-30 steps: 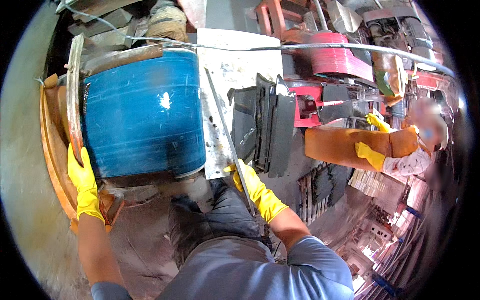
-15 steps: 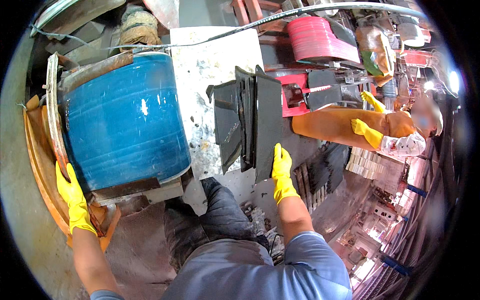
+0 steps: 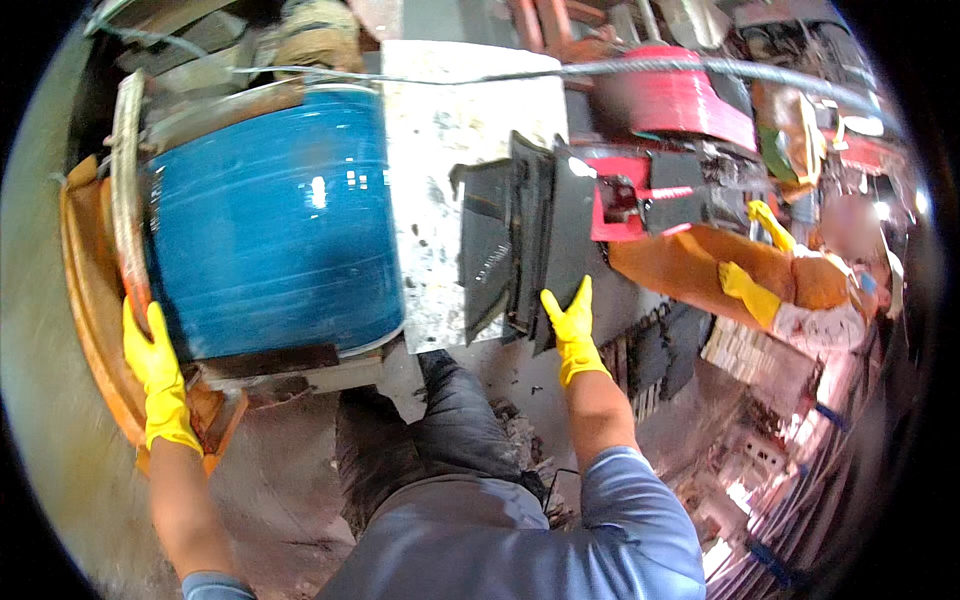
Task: The person picks up rectangular slate tiles from a wooden pallet and stacks them onto a blue barrel. The person handles the tiles one by one, arranging them in a neat pile on the barrel's surface.
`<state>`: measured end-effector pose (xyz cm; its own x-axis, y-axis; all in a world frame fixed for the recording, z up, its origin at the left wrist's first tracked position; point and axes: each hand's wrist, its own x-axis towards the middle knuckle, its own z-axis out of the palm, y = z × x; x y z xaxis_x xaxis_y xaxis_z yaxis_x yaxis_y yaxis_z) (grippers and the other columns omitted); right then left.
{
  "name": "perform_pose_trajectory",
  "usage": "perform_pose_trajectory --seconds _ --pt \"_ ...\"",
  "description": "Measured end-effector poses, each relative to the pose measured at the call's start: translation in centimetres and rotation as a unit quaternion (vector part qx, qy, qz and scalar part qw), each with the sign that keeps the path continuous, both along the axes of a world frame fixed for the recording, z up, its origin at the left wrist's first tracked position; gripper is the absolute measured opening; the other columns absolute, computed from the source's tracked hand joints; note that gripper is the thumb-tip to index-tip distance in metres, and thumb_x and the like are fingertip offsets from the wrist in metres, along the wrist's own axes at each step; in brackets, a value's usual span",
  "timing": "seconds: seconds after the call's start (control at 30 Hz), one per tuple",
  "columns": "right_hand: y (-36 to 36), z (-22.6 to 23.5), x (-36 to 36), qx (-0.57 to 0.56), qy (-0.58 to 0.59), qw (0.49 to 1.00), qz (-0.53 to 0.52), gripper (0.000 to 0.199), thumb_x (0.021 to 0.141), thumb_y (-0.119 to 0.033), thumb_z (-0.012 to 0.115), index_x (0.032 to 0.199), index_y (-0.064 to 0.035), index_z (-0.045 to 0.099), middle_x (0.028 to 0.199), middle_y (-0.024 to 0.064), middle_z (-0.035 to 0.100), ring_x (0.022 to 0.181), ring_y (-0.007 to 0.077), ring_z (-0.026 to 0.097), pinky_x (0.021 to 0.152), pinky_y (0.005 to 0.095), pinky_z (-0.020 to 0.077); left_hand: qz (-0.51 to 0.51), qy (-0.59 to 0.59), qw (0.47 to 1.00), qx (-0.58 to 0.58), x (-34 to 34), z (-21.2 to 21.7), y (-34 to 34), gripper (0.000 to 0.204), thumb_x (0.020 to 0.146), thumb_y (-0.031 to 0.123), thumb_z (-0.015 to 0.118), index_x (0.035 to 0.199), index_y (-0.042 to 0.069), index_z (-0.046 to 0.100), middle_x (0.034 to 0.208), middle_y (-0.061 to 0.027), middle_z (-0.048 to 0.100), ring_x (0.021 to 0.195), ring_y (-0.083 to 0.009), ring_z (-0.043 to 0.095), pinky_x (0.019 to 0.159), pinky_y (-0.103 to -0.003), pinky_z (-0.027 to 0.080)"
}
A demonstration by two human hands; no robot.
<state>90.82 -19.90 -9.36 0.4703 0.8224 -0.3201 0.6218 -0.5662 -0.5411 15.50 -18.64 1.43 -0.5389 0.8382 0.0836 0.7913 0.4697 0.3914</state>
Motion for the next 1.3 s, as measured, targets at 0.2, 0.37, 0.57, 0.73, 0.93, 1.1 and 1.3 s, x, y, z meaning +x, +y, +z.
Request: perform_pose_trajectory --seconds 0.2,0.37,0.57,0.73,0.93,1.1,1.3 --pt "0.1 1.4 0.2 -0.058 0.095 0.993 -0.042 0.110 0.089 -0.021 0.091 0.171 -0.0065 0.019 0.168 0.0158 0.037 0.150 0.0308 0.041 0.125 0.0410 0.0331 0.001 -0.028 0.999 0.029 2.4 2.3 2.9 0.056 0.098 0.036 0.075 0.142 0.003 0.063 0.125 -0.0240 0.074 0.119 -0.0397 0.071 0.103 -0.043 0.053" --pt "3.4 0.1 1.7 -0.081 0.025 0.996 0.020 0.115 0.082 -0.022 0.094 0.169 -0.0020 0.022 0.169 0.0177 0.037 0.154 0.0323 0.037 0.128 0.0425 0.0289 0.004 0.006 1.000 0.019 0.8 1.2 1.6 0.066 0.095 0.041 0.078 0.142 -0.003 0.061 0.129 -0.0282 0.070 0.119 -0.0457 0.068 0.105 -0.047 0.053" --pt "15.4 6.6 -25.2 0.187 0.029 0.897 0.398 0.078 0.086 -0.016 0.088 0.152 0.0035 0.051 0.158 0.0243 0.051 0.148 0.0400 0.046 0.125 0.0472 0.0342 0.035 -0.056 0.998 0.002 0.9 1.4 1.2 0.072 0.092 0.038 0.081 0.145 -0.005 0.057 0.138 -0.0311 0.065 0.129 -0.0473 0.062 0.111 -0.049 0.049" --pt "23.3 8.5 -50.1 0.288 0.071 0.711 0.638 0.082 0.083 -0.033 0.089 0.151 -0.0014 0.056 0.154 0.0289 0.052 0.143 0.0490 0.049 0.123 0.0546 0.0368 0.018 -0.044 0.999 -0.001 0.9 2.2 2.2 0.075 0.089 0.034 0.083 0.147 -0.006 0.056 0.139 -0.0305 0.065 0.126 -0.0472 0.063 0.111 -0.049 0.049" --pt "28.5 0.7 -69.9 0.244 0.382 0.707 0.543 0.045 0.099 -0.029 0.075 0.135 -0.0043 0.062 0.130 0.0180 0.065 0.122 0.0378 0.061 0.110 0.0484 0.0479 0.013 -0.077 0.997 0.005 0.4 2.6 2.5 0.076 0.088 0.034 0.084 0.145 -0.007 0.056 0.141 -0.0312 0.063 0.128 -0.0480 0.062 0.113 -0.049 0.048" --pt "27.1 -0.7 -71.2 0.420 0.039 0.666 0.615 0.034 0.103 -0.026 0.067 0.132 -0.0084 0.065 0.128 0.0141 0.067 0.119 0.0349 0.061 0.109 0.0438 0.0487 0.021 -0.082 0.996 0.002 0.3 2.6 1.8 0.074 0.088 0.031 0.084 0.144 -0.008 0.056 0.141 -0.0308 0.063 0.130 -0.0476 0.061 0.114 -0.048 0.047" --pt "24.7 4.7 -64.5 0.360 0.068 0.661 0.655 0.083 0.074 -0.042 0.089 0.144 -0.0061 0.062 0.143 0.0287 0.060 0.125 0.0532 0.058 0.112 0.0572 0.0462 0.018 -0.081 0.997 -0.007 0.1 2.7 2.1 0.075 0.088 0.031 0.083 0.146 -0.007 0.055 0.143 -0.0319 0.062 0.130 -0.0482 0.061 0.114 -0.048 0.047"
